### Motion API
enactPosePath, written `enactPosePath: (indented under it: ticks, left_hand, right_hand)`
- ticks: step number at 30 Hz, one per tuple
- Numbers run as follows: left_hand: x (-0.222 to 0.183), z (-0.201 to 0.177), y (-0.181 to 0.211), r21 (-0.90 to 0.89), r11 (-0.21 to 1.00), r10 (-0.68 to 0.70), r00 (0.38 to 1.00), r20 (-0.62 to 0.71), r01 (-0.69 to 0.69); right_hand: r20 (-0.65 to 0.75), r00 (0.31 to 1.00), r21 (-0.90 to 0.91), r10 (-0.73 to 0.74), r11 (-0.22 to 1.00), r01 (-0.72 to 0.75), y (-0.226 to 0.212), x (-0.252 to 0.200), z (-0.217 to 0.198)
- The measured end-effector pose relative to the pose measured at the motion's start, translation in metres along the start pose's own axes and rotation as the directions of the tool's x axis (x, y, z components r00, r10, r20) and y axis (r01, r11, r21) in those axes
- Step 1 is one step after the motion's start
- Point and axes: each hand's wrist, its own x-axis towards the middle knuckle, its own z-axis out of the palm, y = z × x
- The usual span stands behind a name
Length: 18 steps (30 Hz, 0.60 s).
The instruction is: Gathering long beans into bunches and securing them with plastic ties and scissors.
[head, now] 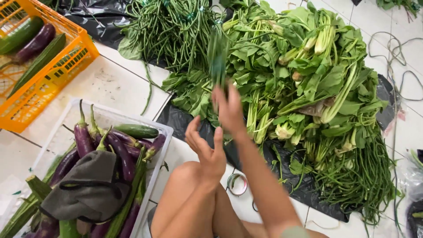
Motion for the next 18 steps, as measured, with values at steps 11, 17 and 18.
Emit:
enactPosePath:
  ticks: [11, 17, 18]
  left_hand:
    - [0.006, 0.024, -0.032, -0.174, 0.847, -0.451, 0.853, 0.263, 0.502]
    - [-0.010, 0.030, -0.024, -0.354, 0.531, -0.687, 0.636, 0.352, 0.770]
    - [-0.017, 0.031, -0.022, -0.337, 0.554, -0.679, 0.648, 0.345, 0.761]
  right_hand:
    - [0.233, 0.968, -0.636, -0.098, 0.737, 0.228, -0.045, 0.072, -0.013]
    - [0.261, 0.962, -0.087, -0.086, 0.990, 0.112, 0.038, -0.058, -0.033]
    - [0.260, 0.965, 0.022, -0.023, 1.000, 0.017, 0.039, -0.079, -0.036]
